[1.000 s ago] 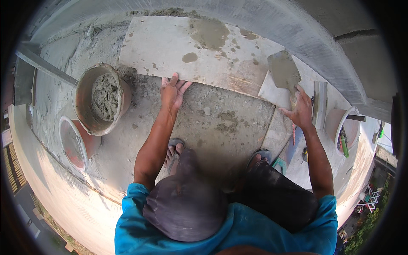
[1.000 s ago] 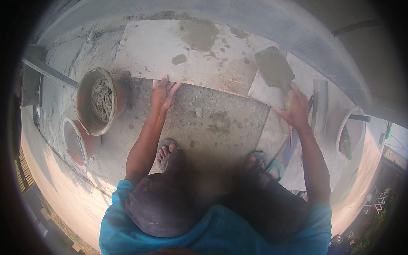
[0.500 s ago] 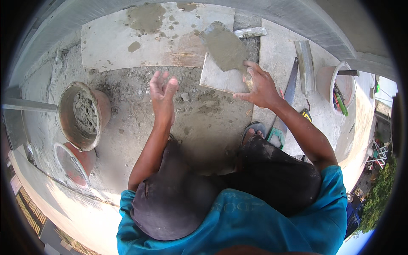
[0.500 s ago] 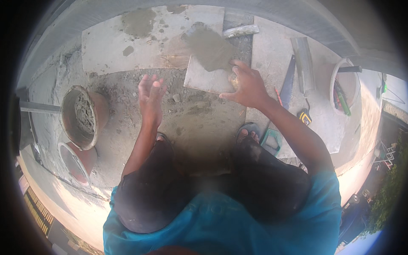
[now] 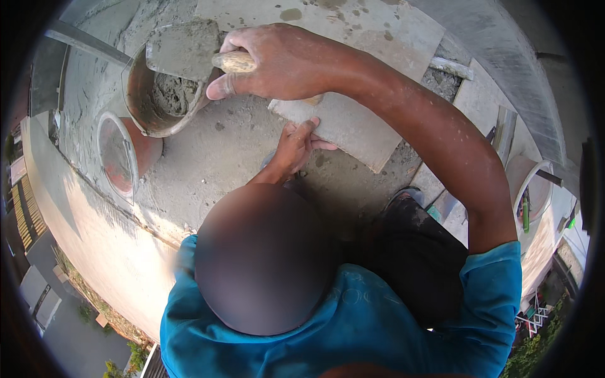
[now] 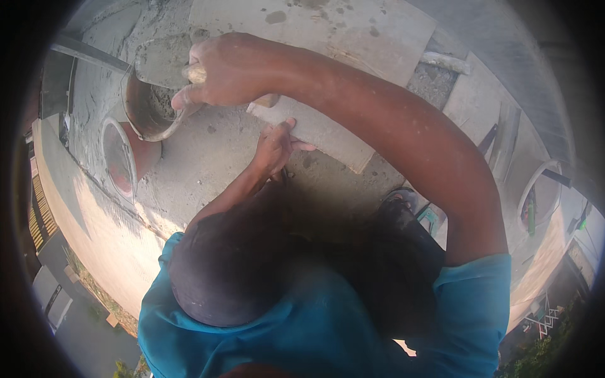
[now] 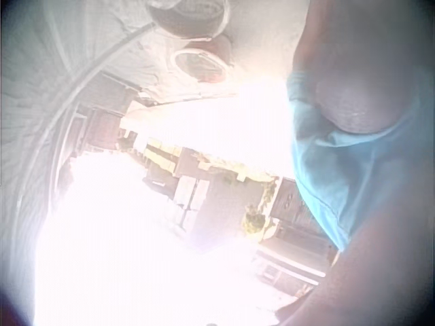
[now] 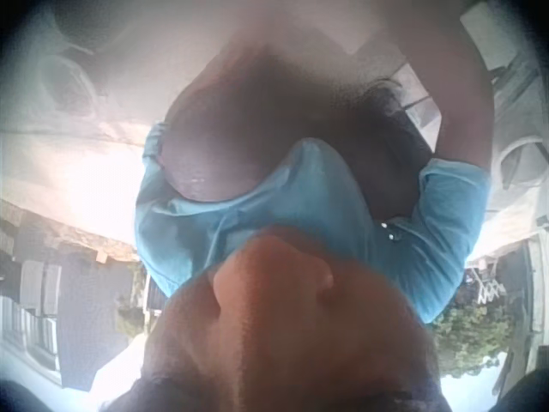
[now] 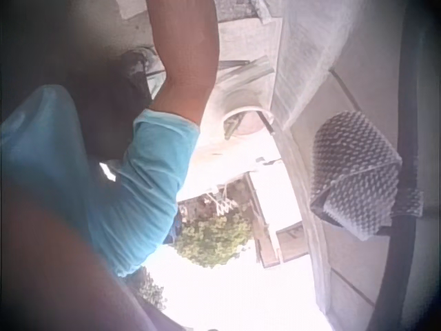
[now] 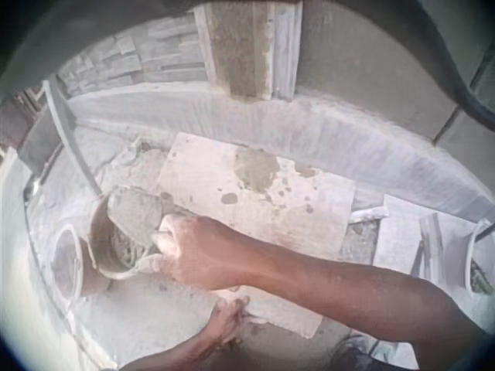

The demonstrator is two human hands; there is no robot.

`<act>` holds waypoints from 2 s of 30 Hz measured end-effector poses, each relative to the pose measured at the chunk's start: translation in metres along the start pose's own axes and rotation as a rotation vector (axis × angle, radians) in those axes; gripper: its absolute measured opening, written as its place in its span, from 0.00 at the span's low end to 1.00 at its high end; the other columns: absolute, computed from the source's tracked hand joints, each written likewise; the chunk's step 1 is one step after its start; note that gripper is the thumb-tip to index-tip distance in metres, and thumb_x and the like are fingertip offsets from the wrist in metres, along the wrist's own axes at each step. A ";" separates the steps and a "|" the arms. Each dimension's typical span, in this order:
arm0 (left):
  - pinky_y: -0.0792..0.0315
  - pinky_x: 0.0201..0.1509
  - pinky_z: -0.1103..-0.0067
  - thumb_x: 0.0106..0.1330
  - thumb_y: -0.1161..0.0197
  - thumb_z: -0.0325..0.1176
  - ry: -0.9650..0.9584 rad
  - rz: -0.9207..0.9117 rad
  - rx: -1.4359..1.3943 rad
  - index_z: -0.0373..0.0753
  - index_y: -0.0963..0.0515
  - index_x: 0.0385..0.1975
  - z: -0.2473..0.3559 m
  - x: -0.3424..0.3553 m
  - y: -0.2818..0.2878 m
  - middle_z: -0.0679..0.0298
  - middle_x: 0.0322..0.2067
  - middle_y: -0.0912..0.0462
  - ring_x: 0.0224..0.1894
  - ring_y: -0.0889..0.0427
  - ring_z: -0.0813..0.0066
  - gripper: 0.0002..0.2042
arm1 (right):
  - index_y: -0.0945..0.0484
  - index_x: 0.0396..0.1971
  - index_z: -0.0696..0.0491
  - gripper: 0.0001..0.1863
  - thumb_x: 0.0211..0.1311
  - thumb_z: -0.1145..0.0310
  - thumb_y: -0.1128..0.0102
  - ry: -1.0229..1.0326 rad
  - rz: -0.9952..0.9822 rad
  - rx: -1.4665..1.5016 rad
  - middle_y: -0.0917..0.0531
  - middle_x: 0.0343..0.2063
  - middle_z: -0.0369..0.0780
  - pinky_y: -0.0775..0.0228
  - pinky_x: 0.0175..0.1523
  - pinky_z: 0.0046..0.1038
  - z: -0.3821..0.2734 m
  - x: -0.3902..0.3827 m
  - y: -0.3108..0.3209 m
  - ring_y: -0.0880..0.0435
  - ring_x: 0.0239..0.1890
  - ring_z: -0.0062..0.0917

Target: The person measures and marks a rectangular tile with a tape measure and pencil, then uses a hand saw to cut along the marked line. The person then moves indoors and uses an angle grinder to cut the tile further.

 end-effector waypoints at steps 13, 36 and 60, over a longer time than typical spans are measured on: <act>0.13 0.43 0.64 0.72 0.42 0.34 0.037 -0.100 0.045 0.26 0.34 0.61 0.009 0.022 -0.019 0.50 0.52 0.19 0.49 0.15 0.57 0.23 | 0.23 0.57 0.51 0.27 0.68 0.47 0.40 -0.534 0.268 -0.004 0.15 0.46 0.41 0.26 0.52 0.32 0.161 -0.176 0.044 0.18 0.44 0.26; 0.19 0.54 0.61 0.69 0.39 0.36 -0.014 -0.027 0.625 0.31 0.33 0.59 0.003 0.154 -0.225 0.56 0.55 0.24 0.53 0.19 0.56 0.23 | 0.22 0.47 0.51 0.17 0.57 0.71 0.32 -0.903 1.466 -0.540 0.21 0.42 0.46 0.31 0.56 0.40 0.242 -0.527 -0.027 0.23 0.50 0.44; 0.14 0.46 0.73 0.68 0.43 0.30 0.112 0.120 0.679 0.47 0.54 0.77 0.092 -0.090 -0.062 0.51 0.59 0.26 0.50 0.17 0.63 0.38 | 0.37 0.59 0.67 0.46 0.61 0.38 0.38 -0.074 0.002 -0.388 0.17 0.44 0.59 0.24 0.54 0.42 -0.003 0.058 -0.029 0.16 0.50 0.47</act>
Point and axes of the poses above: each hand's wrist, its own x-axis towards the middle knuckle, its own y-axis out of the back of the hand, z = x × y, the point moved 6 cm from there along x, towards the middle knuckle
